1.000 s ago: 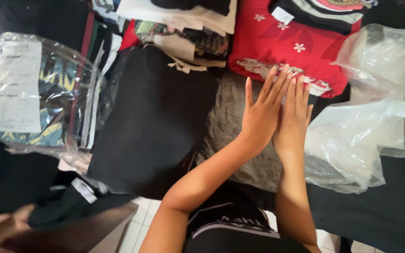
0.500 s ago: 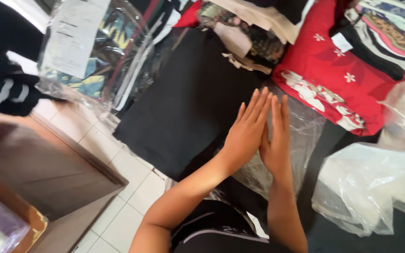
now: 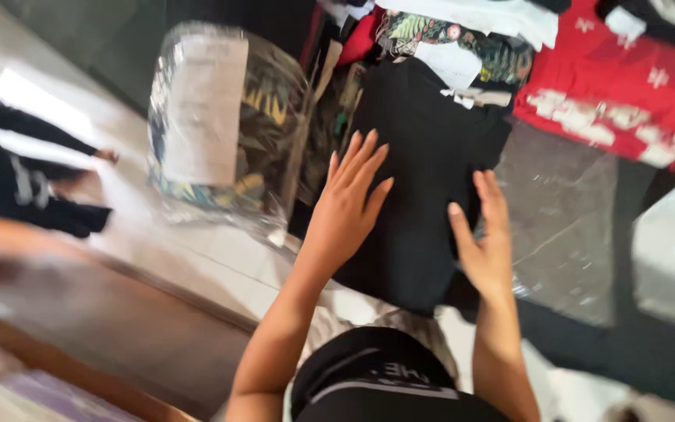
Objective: The person folds a black t-shirt with a graphic print, places a printed document on top, and inserts the bundle into a clear plastic bag. They smooth the bag and adjust the contents, then repeat the process with another folded t-shirt, stacking the packaged items on the table.
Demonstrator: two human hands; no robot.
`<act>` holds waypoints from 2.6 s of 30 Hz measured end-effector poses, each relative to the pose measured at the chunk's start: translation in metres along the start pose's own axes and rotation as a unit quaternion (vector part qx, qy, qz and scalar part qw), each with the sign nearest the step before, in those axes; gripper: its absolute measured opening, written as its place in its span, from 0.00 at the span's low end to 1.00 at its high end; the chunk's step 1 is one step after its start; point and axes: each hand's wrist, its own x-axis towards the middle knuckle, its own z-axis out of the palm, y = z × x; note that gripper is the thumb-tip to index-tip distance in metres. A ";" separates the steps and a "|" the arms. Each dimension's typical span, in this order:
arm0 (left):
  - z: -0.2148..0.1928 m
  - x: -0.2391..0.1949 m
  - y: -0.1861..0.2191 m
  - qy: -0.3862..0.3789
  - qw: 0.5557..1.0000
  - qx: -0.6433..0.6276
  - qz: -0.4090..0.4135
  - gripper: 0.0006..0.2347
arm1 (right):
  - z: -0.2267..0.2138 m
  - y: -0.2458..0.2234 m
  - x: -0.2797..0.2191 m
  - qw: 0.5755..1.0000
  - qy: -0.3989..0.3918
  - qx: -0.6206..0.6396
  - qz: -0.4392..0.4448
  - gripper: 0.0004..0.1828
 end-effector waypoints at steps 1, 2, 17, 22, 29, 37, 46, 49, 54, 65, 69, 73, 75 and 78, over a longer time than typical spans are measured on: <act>-0.012 -0.007 -0.011 -0.014 1.000 -0.023 -0.014 0.22 | 0.008 0.002 -0.013 0.999 0.024 0.011 0.031 0.31; -0.021 -0.012 -0.024 -0.030 0.998 -0.046 -0.030 0.23 | 0.019 0.005 -0.027 0.992 0.057 0.068 0.085 0.33; -0.019 -0.064 -0.110 -0.188 0.896 -0.254 -0.312 0.47 | 0.054 0.010 -0.124 0.861 0.128 0.204 0.449 0.49; -0.019 -0.073 -0.120 -0.211 0.861 -0.266 -0.378 0.51 | 0.050 0.004 -0.110 0.871 0.082 0.161 0.457 0.53; -0.011 -0.049 -0.124 -0.215 0.875 -0.225 -0.372 0.49 | 0.051 -0.004 -0.089 0.833 0.087 0.271 0.474 0.57; -0.014 -0.040 -0.118 -0.226 0.871 -0.290 -0.327 0.47 | 0.041 -0.024 -0.069 0.792 0.044 0.240 0.560 0.62; -0.022 -0.003 -0.111 -0.282 0.841 -0.329 -0.324 0.44 | 0.031 -0.054 -0.058 0.771 0.050 0.233 0.591 0.60; -0.021 -0.002 -0.102 -0.288 0.802 -0.401 -0.337 0.41 | 0.018 -0.046 -0.059 0.782 0.105 0.351 0.504 0.56; -0.001 -0.017 -0.082 -0.264 0.791 -0.427 -0.351 0.38 | -0.015 -0.019 -0.067 0.819 0.126 0.176 0.531 0.48; 0.108 0.013 0.031 -0.282 0.845 -0.368 -0.266 0.36 | -0.169 0.080 -0.080 0.832 0.202 0.037 0.516 0.53; 0.170 0.024 0.069 -0.243 0.853 -0.368 -0.279 0.42 | -0.205 0.116 -0.069 0.849 0.215 0.081 0.476 0.43; 0.199 -0.010 0.081 -0.223 0.872 -0.362 -0.241 0.47 | -0.198 0.136 -0.069 0.859 0.199 0.145 0.448 0.34; 0.205 -0.027 0.082 -0.195 0.893 -0.338 -0.226 0.46 | -0.200 0.128 -0.072 0.890 0.186 0.034 0.415 0.33; 0.214 -0.046 0.081 -0.144 0.909 -0.340 -0.192 0.43 | -0.204 0.091 -0.085 0.926 0.220 -0.178 0.251 0.30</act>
